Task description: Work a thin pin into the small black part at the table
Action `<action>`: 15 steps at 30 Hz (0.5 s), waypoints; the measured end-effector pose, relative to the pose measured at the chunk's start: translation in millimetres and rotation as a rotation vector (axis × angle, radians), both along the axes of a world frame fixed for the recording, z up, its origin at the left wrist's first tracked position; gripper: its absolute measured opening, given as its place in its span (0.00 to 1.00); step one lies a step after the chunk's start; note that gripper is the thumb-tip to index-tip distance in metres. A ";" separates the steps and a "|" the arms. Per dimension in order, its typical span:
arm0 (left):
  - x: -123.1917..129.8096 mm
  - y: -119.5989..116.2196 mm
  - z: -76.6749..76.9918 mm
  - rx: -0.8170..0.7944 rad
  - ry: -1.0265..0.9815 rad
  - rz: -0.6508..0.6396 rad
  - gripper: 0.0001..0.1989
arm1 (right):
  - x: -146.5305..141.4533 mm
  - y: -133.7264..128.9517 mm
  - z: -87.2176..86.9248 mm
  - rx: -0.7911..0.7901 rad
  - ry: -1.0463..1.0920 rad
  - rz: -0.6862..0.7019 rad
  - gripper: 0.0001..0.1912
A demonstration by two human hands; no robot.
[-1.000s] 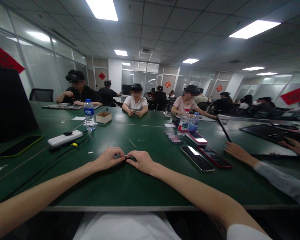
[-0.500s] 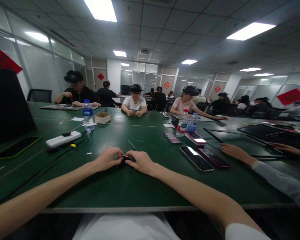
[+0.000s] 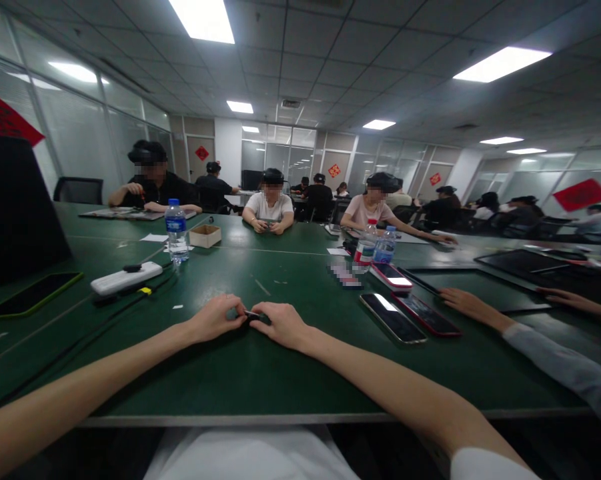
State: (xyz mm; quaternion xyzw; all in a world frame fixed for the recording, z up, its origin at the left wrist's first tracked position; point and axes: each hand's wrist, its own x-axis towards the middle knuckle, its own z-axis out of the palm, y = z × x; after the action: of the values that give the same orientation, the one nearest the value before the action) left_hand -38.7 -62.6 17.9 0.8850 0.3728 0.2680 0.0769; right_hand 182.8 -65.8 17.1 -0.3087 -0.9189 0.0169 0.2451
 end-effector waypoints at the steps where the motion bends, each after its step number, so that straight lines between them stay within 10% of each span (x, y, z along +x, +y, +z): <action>1: -0.4 0.1 -0.6 -0.001 0.005 0.003 0.05 | 0.2 0.1 -0.1 0.001 -0.001 0.001 0.14; 15: -1.5 4.8 -3.0 0.070 0.038 -0.109 0.12 | 2.5 3.0 -1.1 -0.030 0.016 -0.004 0.13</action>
State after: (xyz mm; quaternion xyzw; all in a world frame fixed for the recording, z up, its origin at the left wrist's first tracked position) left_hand -40.1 -57.8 14.9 0.9111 0.3159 0.2594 0.0531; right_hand 185.3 -62.8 16.1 -0.3139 -0.9160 0.0327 0.2476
